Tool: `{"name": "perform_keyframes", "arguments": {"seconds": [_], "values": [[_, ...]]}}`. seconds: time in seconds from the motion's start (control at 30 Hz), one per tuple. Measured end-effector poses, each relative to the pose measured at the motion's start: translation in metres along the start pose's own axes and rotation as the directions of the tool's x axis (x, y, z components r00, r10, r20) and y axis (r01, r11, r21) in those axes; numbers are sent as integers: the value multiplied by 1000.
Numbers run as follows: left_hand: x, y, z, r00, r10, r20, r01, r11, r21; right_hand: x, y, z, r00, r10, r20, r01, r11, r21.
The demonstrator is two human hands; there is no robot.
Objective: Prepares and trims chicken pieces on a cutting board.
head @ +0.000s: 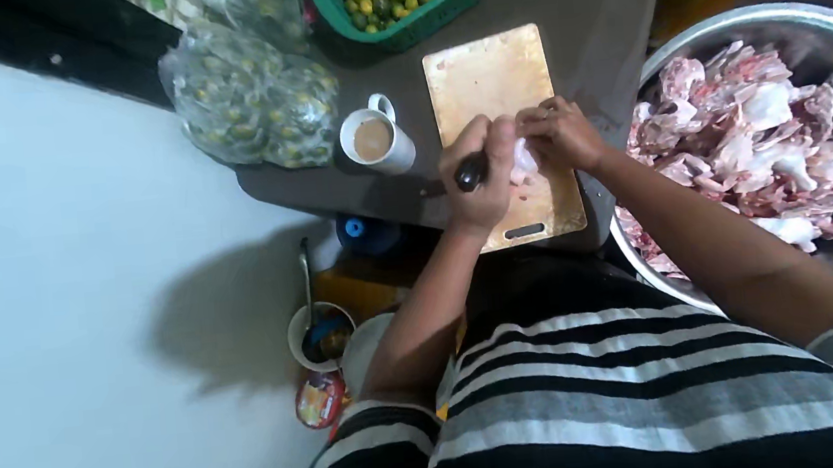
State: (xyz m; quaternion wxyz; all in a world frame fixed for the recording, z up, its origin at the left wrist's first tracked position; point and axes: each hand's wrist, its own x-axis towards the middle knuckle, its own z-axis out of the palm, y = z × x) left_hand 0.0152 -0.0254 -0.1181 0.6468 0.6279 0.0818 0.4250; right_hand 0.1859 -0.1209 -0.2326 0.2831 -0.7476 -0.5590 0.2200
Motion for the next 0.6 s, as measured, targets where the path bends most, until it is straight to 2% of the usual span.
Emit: {"name": "perform_keyframes", "arguments": {"seconds": [0.13, 0.23, 0.3, 0.37, 0.47, 0.53, 0.6], "values": [[-1, 26, 2, 1000, 18, 18, -18, 1000, 12, -3, -5, 5, 1000, -15, -10, 15, 1000, 17], [-8, 19, 3, 1000, 5, 7, -5, 1000, 3, -7, -4, 9, 1000, -20, -15, 20, 1000, 2], [-5, 21, -2, 999, -14, -53, 13, 999, -36, -8, -1, 9, 1000, -11, -20, 11, 1000, 3], [5, 48, -12, 994, -3, -111, -9, 994, -107, -8, 3, 6, 1000, 11, -18, -11, 1000, 2], [21, 110, -35, 987, 104, -122, -126, 974, -187, -7, 5, 5, 999, 30, 15, -29, 999, -22], [24, 126, -41, 977, 187, -103, -204, 960, -193, -4, 6, 6, 1000, 14, 17, -14, 1000, -22], [22, 129, -32, 976, 195, -98, -211, 958, -194, -6, 7, 6, 1000, -8, 3, 8, 1000, 24]]}}
